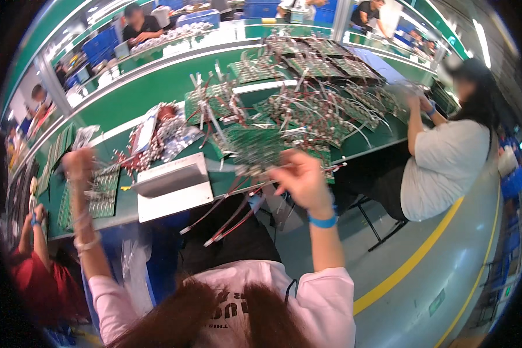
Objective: Organizing and inspecting stacks of printed circuit board assemblies with attached wiring on a factory production line.
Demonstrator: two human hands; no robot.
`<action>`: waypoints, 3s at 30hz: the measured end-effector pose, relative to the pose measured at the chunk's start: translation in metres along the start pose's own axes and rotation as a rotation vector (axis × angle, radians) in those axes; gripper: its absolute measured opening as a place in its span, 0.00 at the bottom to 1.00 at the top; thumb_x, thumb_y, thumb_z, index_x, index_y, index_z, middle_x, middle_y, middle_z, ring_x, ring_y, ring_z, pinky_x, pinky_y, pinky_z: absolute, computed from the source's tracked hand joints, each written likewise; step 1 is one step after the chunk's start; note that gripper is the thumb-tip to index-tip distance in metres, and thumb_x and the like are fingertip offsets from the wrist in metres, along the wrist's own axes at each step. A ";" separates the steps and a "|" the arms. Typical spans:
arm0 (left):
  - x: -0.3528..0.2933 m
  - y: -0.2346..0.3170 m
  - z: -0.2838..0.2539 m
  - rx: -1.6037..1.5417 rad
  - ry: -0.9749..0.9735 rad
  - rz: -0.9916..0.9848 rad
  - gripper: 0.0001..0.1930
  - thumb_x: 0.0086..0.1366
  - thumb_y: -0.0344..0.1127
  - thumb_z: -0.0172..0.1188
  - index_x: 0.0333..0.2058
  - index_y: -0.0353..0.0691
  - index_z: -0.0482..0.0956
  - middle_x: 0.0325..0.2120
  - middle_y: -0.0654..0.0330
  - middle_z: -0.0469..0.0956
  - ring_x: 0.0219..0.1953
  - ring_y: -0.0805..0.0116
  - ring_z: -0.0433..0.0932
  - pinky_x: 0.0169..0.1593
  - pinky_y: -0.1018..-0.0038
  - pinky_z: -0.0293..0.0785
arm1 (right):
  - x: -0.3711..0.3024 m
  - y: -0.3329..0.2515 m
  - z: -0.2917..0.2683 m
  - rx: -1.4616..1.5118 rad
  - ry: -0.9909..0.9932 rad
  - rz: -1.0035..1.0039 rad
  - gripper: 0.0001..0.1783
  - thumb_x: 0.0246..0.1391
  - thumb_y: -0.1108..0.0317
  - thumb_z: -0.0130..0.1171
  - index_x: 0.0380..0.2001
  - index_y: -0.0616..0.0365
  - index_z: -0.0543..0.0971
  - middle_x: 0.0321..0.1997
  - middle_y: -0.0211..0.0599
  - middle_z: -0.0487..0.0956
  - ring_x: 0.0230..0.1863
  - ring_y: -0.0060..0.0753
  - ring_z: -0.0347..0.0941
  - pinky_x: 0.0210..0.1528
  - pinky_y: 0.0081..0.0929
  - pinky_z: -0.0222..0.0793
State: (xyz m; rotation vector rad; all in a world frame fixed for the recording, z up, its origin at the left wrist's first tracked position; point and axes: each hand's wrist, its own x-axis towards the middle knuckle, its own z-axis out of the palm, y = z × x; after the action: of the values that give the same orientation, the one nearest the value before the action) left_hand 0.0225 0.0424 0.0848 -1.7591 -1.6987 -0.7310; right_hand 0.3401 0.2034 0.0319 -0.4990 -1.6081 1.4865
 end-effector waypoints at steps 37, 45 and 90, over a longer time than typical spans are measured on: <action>-0.038 0.093 0.062 -1.611 -0.116 -0.627 0.17 0.56 0.36 0.36 0.14 0.34 0.66 0.11 0.63 0.66 0.16 0.79 0.63 0.21 0.85 0.59 | 0.015 0.032 0.106 0.013 -0.215 0.022 0.17 0.48 0.63 0.36 0.15 0.64 0.67 0.12 0.22 0.63 0.15 0.08 0.52 0.14 0.10 0.47; -0.033 0.097 0.066 -1.483 -0.279 -0.399 0.10 0.48 0.30 0.48 0.32 0.34 0.68 0.15 0.63 0.69 0.20 0.83 0.62 0.24 0.83 0.61 | 0.011 0.022 0.113 -0.314 -0.317 -0.147 0.14 0.46 0.66 0.40 0.16 0.65 0.67 0.06 0.31 0.59 0.10 0.13 0.50 0.10 0.15 0.46; 0.009 0.071 0.049 -0.557 0.125 -0.198 0.13 0.53 0.33 0.39 0.19 0.31 0.68 0.14 0.59 0.67 0.16 0.73 0.63 0.22 0.82 0.56 | 0.049 0.009 0.123 0.013 -0.485 -0.263 0.24 0.27 0.74 0.57 0.30 0.60 0.58 0.14 0.31 0.63 0.15 0.20 0.58 0.17 0.16 0.54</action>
State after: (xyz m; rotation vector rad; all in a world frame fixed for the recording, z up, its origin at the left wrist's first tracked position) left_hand 0.0935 0.0833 0.0559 -1.8533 -1.7037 -1.4859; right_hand 0.2131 0.1695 0.0495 0.0960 -1.9430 1.4827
